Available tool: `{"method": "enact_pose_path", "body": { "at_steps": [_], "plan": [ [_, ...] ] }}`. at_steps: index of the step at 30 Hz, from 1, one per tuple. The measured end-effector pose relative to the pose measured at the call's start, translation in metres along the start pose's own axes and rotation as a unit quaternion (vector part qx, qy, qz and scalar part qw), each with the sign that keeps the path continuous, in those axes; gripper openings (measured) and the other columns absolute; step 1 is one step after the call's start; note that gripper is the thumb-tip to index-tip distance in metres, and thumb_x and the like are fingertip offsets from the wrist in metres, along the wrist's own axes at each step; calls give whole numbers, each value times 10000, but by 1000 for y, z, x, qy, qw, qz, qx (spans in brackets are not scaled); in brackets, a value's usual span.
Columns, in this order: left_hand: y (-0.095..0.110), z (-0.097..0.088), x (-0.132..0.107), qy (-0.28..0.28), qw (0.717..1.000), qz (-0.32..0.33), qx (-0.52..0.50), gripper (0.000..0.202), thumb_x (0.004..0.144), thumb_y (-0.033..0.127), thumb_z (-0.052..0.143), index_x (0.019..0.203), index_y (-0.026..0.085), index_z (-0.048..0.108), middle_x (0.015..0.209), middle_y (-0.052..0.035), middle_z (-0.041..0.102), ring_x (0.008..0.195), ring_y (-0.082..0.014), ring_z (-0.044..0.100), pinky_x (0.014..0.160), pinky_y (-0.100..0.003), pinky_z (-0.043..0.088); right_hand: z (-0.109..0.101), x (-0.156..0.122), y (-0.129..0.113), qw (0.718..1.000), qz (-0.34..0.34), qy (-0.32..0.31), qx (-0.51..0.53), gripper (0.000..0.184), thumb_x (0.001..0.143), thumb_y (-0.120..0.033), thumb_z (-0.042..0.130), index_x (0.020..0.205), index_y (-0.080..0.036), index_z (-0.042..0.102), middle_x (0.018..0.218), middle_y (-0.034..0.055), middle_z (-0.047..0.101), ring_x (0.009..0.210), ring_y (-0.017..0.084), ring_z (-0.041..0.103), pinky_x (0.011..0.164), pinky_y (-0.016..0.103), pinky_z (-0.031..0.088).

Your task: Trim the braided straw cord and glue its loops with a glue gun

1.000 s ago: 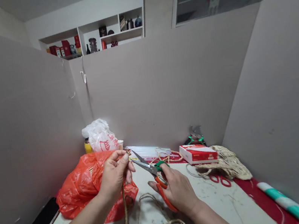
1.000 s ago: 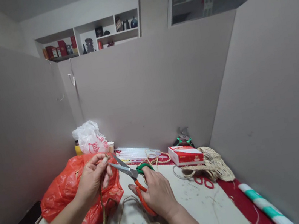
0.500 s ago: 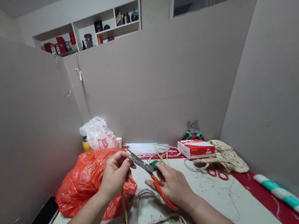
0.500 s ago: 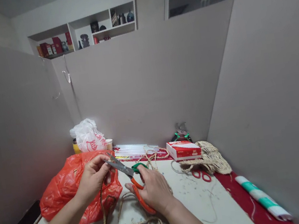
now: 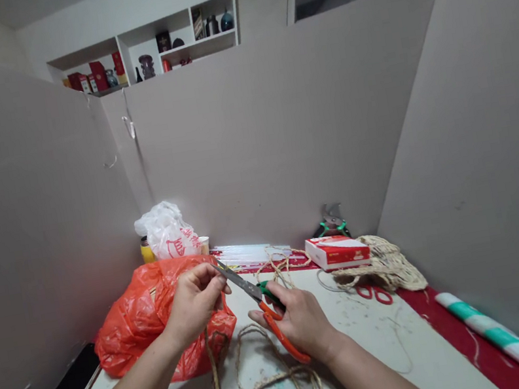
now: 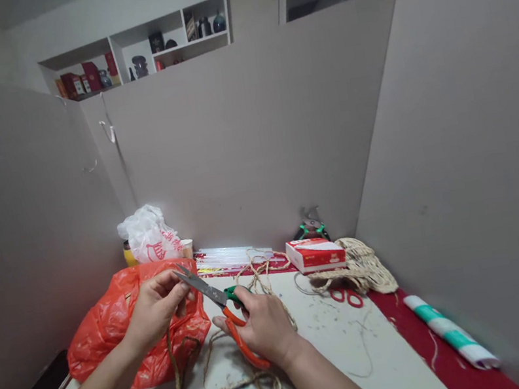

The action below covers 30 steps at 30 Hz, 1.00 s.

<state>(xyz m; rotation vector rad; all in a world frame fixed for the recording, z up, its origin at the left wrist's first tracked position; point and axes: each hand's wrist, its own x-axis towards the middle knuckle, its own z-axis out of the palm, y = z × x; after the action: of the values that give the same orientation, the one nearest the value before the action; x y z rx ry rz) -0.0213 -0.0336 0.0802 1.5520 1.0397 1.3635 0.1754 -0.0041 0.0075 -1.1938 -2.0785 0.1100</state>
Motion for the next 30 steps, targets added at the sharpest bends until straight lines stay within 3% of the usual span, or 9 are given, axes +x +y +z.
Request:
{"method": "enact_pose_path", "body": {
  "at_steps": [8,14,16,18,21,24,26,28,30],
  "plan": [
    [9,-7,1,-44,999,-15,-3,196,792,301,633,738,116,596,602,16,601,418,-36,446,425,-165,335,-1,0,5,998,-38,47,-5,376,728,-564,616,686,-224,461,503,-47,509,437,121,449,477,233,281],
    [27,-24,-5,-181,977,-110,-20,228,778,338,660,775,133,558,605,7,622,410,-41,463,415,-165,341,-7,-1,4,976,-179,120,31,351,718,-483,643,675,-228,405,518,-42,435,467,128,416,492,246,294],
    [36,-34,-10,-187,975,-121,-14,214,812,343,622,799,149,534,632,-4,645,420,-47,480,421,-168,350,-11,-3,3,959,-228,153,69,327,718,-456,637,673,-231,405,523,-42,411,470,129,395,489,252,293],
    [47,-43,-17,-156,982,-102,10,194,852,347,569,820,163,516,676,-20,669,474,-63,521,472,-186,395,-13,-4,1,947,-246,176,111,309,712,-448,643,682,-230,425,537,-38,414,481,134,396,493,259,304],
    [63,-47,-23,-94,990,-36,98,177,867,337,548,820,167,529,750,-32,679,588,-88,566,557,-215,447,-15,-4,-8,949,-180,175,193,289,713,-415,667,685,-225,451,561,-39,430,497,129,405,507,263,334],
    [76,-37,-23,-35,985,40,163,159,859,299,568,795,154,565,725,-5,641,558,-67,529,524,-188,431,-22,-3,-29,935,-15,118,333,234,748,-364,669,738,-218,485,621,-35,488,530,117,426,515,249,372],
    [83,-23,-19,-11,987,84,139,146,859,278,573,788,152,560,711,2,636,546,-60,529,521,-178,440,-30,-2,-47,888,65,49,453,238,755,-371,674,851,-221,516,794,-3,590,557,107,470,522,247,409],
    [88,-5,-16,-10,990,126,66,137,867,279,562,805,161,531,783,-20,672,611,-83,590,588,-205,497,-36,-2,-63,839,95,-21,536,342,721,-368,712,961,-238,506,1009,28,604,549,88,504,516,250,437],
    [92,13,-15,-32,988,153,-6,114,882,278,541,846,173,516,884,-38,690,703,-109,639,686,-260,540,-38,-3,-74,808,109,-75,574,400,686,-342,744,976,-242,487,1066,35,599,518,78,529,484,244,445]
  ]
}}
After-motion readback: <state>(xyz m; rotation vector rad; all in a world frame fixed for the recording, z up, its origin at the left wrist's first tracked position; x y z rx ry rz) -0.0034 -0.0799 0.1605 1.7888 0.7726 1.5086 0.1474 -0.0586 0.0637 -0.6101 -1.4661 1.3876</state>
